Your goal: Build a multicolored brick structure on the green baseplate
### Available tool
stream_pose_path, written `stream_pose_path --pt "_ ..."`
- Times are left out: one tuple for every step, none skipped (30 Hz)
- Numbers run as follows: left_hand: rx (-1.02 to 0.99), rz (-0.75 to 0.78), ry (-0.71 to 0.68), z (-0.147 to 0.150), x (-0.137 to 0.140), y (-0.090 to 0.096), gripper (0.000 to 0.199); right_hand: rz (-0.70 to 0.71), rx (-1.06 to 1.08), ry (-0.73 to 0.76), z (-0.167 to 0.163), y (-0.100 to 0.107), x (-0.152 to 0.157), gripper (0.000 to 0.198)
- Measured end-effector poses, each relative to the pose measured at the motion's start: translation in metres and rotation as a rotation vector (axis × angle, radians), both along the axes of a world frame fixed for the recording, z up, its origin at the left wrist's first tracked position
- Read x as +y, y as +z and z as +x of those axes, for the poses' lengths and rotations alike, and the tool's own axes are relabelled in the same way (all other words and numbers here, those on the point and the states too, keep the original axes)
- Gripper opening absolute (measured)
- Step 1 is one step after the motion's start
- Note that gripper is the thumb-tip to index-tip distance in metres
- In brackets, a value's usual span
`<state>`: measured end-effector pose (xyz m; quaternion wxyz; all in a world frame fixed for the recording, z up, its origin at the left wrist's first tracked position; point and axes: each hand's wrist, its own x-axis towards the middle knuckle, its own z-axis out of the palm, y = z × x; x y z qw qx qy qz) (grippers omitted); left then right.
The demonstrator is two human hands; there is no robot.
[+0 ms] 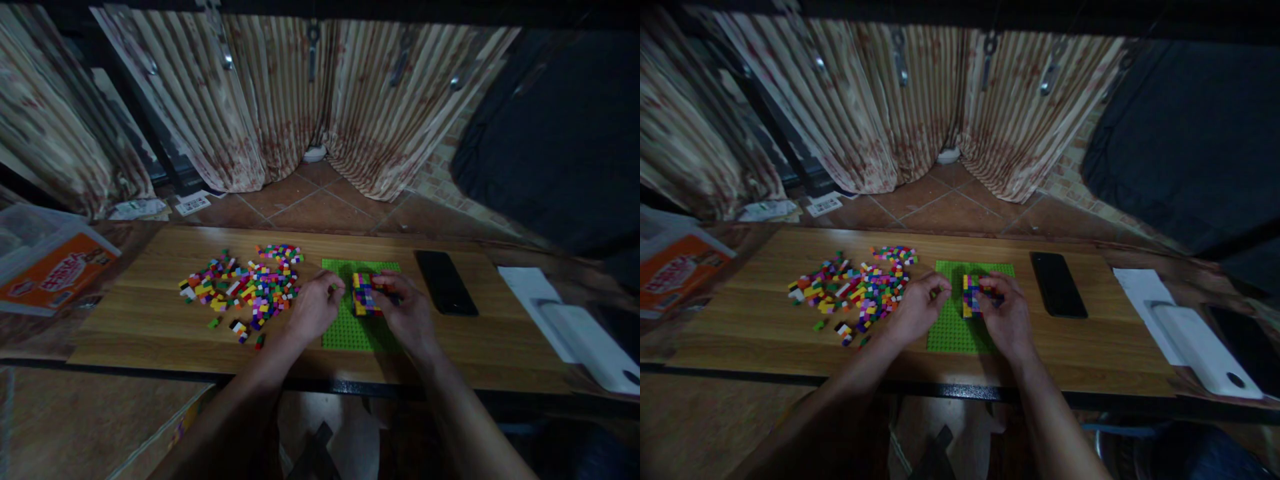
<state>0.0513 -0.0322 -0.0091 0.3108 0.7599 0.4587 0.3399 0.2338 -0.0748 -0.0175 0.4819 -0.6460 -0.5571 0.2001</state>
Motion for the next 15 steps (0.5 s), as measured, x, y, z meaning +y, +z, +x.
stream_pose_path --pt "0.01 0.021 0.038 -0.009 0.006 0.002 0.014 0.009 0.031 -0.012 0.001 -0.001 0.0 0.019" --pt "0.025 0.035 0.083 -0.019 0.012 0.005 0.015 0.019 0.055 -0.024 0.002 -0.001 0.001 0.019" --pt "0.049 0.043 0.13 -0.029 0.018 0.007 0.016 0.031 0.067 -0.036 0.003 -0.001 0.001 0.018" --pt "0.092 0.046 0.18 -0.04 0.024 0.008 0.018 0.045 0.068 -0.05 0.003 -0.001 0.001 0.018" --pt "0.142 0.055 0.25 -0.05 0.029 0.01 0.018 0.054 0.058 -0.059 0.004 0.0 0.0 0.018" --pt "0.197 0.057 0.306 -0.06 0.034 0.01 0.019 0.058 0.045 -0.065 0.004 0.001 0.0 0.018" --pt "0.253 0.052 0.347 -0.068 0.037 0.01 0.02 0.055 0.031 -0.069 0.004 0.001 -0.001 0.018" --pt "0.305 0.047 0.375 -0.074 0.039 0.01 0.021 0.049 0.019 -0.072 0.004 0.002 -0.001 0.018" --pt "0.348 0.041 0.388 -0.079 0.04 0.009 0.021 0.043 0.009 -0.075 0.003 0.003 -0.001 0.019" --pt "0.381 0.037 0.389 -0.082 0.041 0.008 0.021 0.038 0.002 -0.078 0.003 0.004 -0.001 0.019" --pt "0.404 0.037 0.379 -0.083 0.04 0.007 0.021 0.035 -0.002 -0.08 0.002 0.004 -0.001 0.019" --pt "0.419 0.042 0.361 -0.083 0.04 0.006 0.021 0.033 -0.005 -0.081 0.001 0.005 -0.001 0.018" --pt "0.433 0.052 0.34 -0.082 0.039 0.005 0.021 0.033 -0.004 -0.081 0.0 0.005 -0.001 0.018" --pt "0.447 0.066 0.316 -0.081 0.037 0.004 0.021 0.033 0.0 -0.079 -0.001 0.005 -0.001 0.018" --pt "0.46 0.083 0.292 -0.079 0.036 0.003 0.021 0.031 0.002 -0.075 -0.001 0.006 -0.001 0.018"
